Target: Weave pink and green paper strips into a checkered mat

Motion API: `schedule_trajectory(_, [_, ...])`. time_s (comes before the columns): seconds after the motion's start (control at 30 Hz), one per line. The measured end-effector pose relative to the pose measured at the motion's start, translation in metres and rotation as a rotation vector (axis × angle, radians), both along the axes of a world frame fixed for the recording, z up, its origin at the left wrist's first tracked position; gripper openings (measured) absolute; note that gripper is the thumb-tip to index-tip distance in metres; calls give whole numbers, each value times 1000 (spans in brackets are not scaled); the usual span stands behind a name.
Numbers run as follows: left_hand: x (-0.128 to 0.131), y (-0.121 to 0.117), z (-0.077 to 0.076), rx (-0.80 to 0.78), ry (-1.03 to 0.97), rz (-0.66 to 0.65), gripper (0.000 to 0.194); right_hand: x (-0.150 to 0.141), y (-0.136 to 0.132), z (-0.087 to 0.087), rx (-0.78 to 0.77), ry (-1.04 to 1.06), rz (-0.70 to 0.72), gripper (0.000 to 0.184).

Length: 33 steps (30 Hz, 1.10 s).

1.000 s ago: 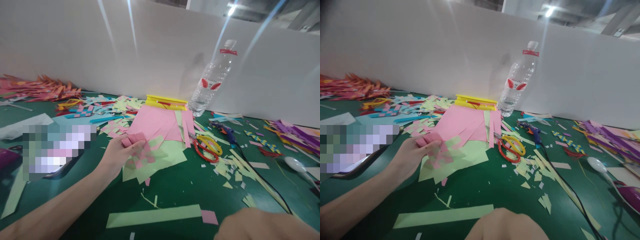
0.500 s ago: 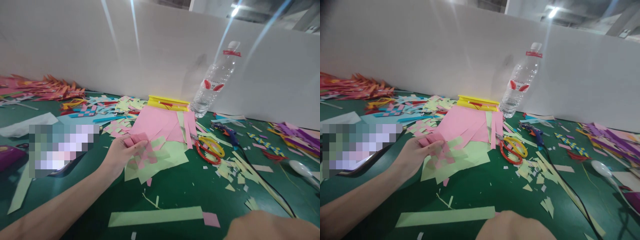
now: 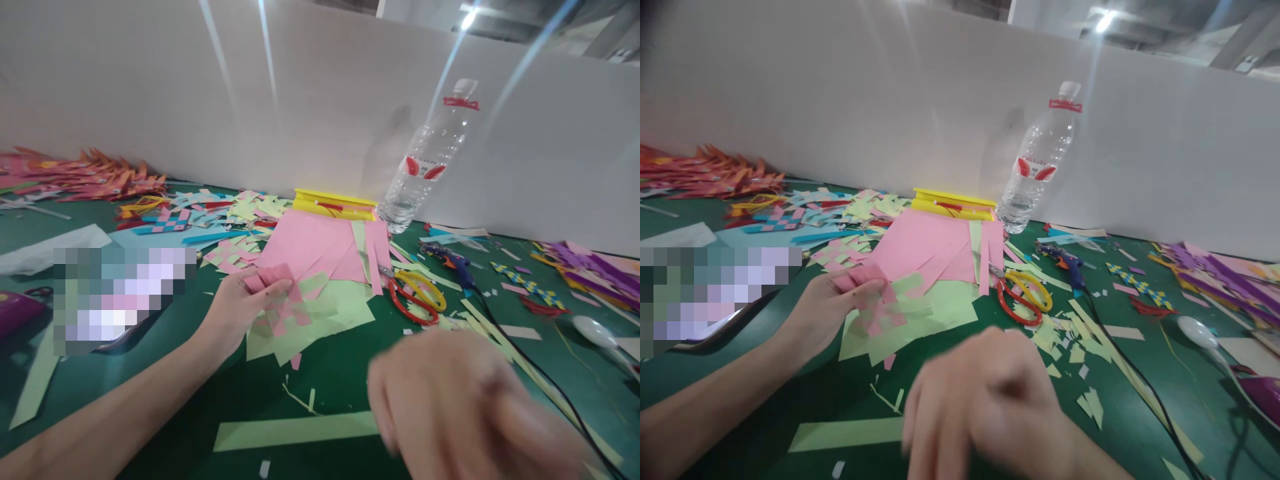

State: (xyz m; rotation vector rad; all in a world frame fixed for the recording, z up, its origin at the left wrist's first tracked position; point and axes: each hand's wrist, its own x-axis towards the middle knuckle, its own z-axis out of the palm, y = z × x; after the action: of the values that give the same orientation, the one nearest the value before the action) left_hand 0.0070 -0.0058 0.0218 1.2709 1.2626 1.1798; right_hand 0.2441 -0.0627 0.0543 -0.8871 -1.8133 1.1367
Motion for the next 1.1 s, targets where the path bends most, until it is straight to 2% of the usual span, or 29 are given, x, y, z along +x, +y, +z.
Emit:
schedule_trajectory(0.07, [0, -1, 0, -29, -7, 0, 27, -8, 11, -6, 2, -10, -152, 34])
schedule_trajectory(0.1, [0, -1, -1, -43, -7, 11, 27, -12, 18, -13, 28, -59, -306, 23])
schedule_trajectory(0.13, [0, -1, -1, -57, -2, 18, 27, -16, 25, -20, 42, -131, -389, 21])
schedule_trajectory(0.17, [0, -1, -1, -62, 6, 28, 28, -19, 31, -27, 40, -193, -414, 34])
schedule_trajectory(0.2, [0, -1, -2, -61, 16, 38, 28, -21, 37, -34, 10, -246, -388, 45])
schedule_trajectory(0.23, [0, -1, -2, -57, 25, 43, 29, -23, 41, -39, -24, -282, -343, 46])
schedule_trajectory(0.27, [0, -1, -2, -46, 34, 45, 29, -24, 44, -43, -56, -313, -294, 43])
schedule_trajectory(0.33, [1, -2, -2, -37, 50, 28, 27, -25, 45, -47, -81, -341, -215, 24])
schedule_trajectory(0.4, [0, -2, -2, -74, 54, -39, 24, -25, 43, -46, -60, -337, -188, 19])
schedule_trajectory(0.5, [0, -3, -1, -117, 49, -70, 25, -24, 41, -45, -26, -321, -197, 16])
schedule_trajectory(0.6, [1, -3, 1, -123, 64, -7, 27, -24, 41, -45, -38, -283, -216, 13])
schedule_trajectory(0.77, [2, -2, 2, -90, 110, 61, 29, -23, 45, -50, -60, -247, -228, 19])
schedule_trajectory(0.97, [-2, -4, -3, -60, 81, 19, 18, -23, 47, -54, -68, -241, -262, 15])
schedule_trajectory(1.1, [-2, -5, -3, -47, 7, -72, 24, -22, 48, -54, -45, -243, -284, 14])
